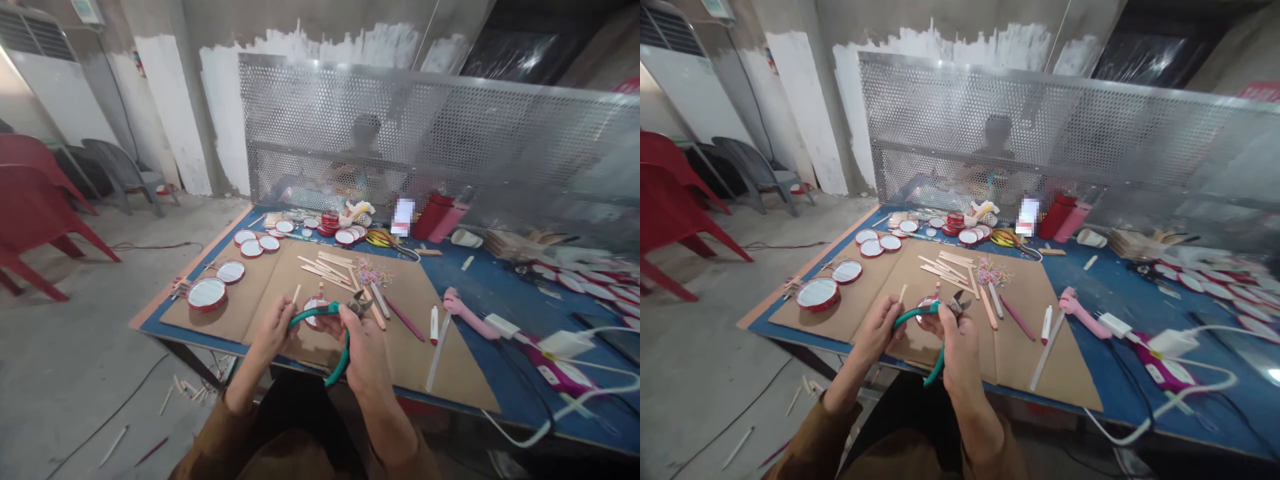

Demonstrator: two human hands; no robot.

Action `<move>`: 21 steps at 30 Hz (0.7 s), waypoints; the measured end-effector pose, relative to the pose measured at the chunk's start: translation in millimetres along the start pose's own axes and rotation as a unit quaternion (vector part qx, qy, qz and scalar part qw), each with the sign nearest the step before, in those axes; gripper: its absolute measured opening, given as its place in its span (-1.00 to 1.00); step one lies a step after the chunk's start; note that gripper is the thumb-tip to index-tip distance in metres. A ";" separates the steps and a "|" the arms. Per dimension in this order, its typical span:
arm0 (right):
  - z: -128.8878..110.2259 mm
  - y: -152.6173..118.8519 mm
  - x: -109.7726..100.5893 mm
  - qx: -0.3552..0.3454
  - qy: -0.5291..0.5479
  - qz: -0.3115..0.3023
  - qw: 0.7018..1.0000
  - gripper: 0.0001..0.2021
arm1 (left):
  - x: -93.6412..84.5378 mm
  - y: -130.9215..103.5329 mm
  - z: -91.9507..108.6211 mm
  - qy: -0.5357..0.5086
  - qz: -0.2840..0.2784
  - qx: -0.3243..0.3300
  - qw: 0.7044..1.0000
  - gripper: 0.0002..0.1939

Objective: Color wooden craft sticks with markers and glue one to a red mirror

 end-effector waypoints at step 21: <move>56.0 -30.3 53.8 -0.180 -0.200 -0.263 0.926 -0.28 | -29.3 -1.5 -3.8 -0.076 0.150 -0.052 0.984 -0.65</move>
Point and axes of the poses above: each hand's wrist, its own y-axis towards the middle knuckle, its own x-axis out of the palm, z = x × y, the point moved 6 cm from there along y, towards the middle knuckle, and after that the axes turned 10 degrees about y, right-handed, at the moved point
